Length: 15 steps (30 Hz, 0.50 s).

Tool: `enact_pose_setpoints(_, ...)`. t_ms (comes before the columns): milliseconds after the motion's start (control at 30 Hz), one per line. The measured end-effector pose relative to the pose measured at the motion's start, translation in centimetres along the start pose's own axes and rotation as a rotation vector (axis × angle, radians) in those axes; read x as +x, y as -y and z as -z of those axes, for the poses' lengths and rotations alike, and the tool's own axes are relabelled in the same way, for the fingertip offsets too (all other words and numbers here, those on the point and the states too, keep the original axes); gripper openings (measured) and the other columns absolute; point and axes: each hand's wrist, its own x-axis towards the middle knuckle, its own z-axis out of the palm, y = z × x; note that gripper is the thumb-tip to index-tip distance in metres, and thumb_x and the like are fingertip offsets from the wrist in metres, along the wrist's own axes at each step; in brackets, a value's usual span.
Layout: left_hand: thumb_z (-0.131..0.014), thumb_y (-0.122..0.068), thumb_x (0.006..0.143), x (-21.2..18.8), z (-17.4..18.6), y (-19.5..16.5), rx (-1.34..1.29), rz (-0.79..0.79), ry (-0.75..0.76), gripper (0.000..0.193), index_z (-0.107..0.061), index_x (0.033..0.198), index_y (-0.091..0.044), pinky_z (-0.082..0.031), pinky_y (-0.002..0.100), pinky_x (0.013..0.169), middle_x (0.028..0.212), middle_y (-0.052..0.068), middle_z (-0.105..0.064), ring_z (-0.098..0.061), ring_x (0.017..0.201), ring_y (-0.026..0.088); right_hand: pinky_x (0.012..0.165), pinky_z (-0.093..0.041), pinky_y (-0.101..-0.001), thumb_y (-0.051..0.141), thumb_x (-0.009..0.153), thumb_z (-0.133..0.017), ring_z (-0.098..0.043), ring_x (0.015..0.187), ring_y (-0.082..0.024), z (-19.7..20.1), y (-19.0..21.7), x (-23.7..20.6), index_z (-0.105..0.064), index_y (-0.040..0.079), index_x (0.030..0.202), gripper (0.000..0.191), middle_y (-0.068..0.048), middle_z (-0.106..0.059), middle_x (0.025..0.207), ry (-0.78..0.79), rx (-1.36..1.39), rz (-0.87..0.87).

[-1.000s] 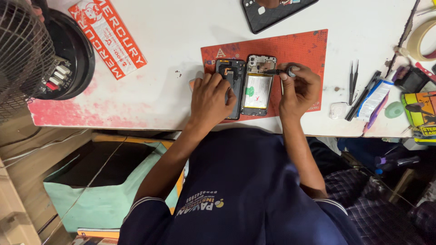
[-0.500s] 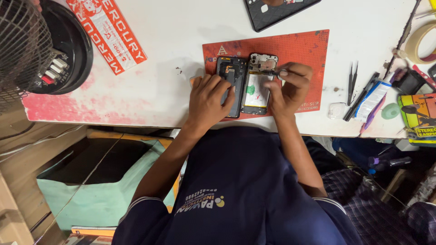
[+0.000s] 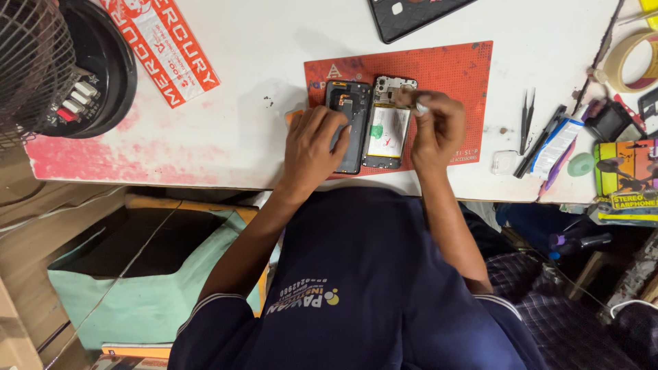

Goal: The person repairs a smartphone at a workbench. They unscrew and pry open the phone's back cover with a screwdriver, lift out the battery and internal components, handle small screws and parts with tweezers, place parts into a small container, and continue working on the opened phone with a tool in hand.

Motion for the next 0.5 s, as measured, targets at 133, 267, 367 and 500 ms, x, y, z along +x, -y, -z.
enact_pose_setpoints(133,-0.077,-0.009,0.090,0.4,-0.6,0.2,0.003,0.030,0.035,0.017,-0.060,0.092,-0.010,-0.044,0.043,0.079,0.091,0.004,-0.058,-0.060,0.089,0.027,0.113,-0.051,-0.0393,-0.002,0.105,-0.069,-0.062,0.117,-0.022,0.5,-0.3,-0.1,-0.053,0.006,0.120,0.024,-0.012,-0.056,0.124,0.095,-0.065,0.162)
enact_pose_setpoints(267,-0.077,-0.011,0.089,1.1,-1.5,0.0,-0.056,0.036,0.003,0.016,-0.063,0.096,-0.011,-0.047,0.043,0.087,0.095,0.005,-0.056,-0.060,0.095,0.028,0.105,-0.053,-0.0348,-0.001,0.107,-0.066,-0.065,0.117,-0.022,0.7,-0.5,-0.3,-0.053,0.005,0.120,0.019,-0.012,-0.059,0.126,0.065,-0.016,0.028)
enact_pose_setpoints(367,-0.078,-0.013,0.087,2.3,-3.0,-0.1,-0.031,-0.001,0.053,0.016,-0.066,0.098,-0.011,-0.046,0.044,0.087,0.096,0.005,-0.057,-0.059,0.097,0.027,0.101,-0.053,-0.0328,-0.001,0.106,-0.069,-0.062,0.111,-0.020,0.6,-0.7,-0.1,-0.053,0.005,0.118,0.021,-0.009,-0.056,0.125,0.042,-0.038,0.108)
enact_pose_setpoints(500,-0.076,-0.014,0.085,3.7,-5.2,-0.4,0.037,-0.059,0.080,0.014,-0.068,0.096,-0.009,-0.044,0.044,0.089,0.099,0.006,-0.057,-0.057,0.101,0.026,0.102,-0.055,-0.0356,0.004,0.112,-0.062,-0.070,0.111,-0.024,0.6,-0.5,0.0,-0.056,0.005,0.119,0.010,-0.015,-0.067,0.125,0.043,0.065,-0.017)
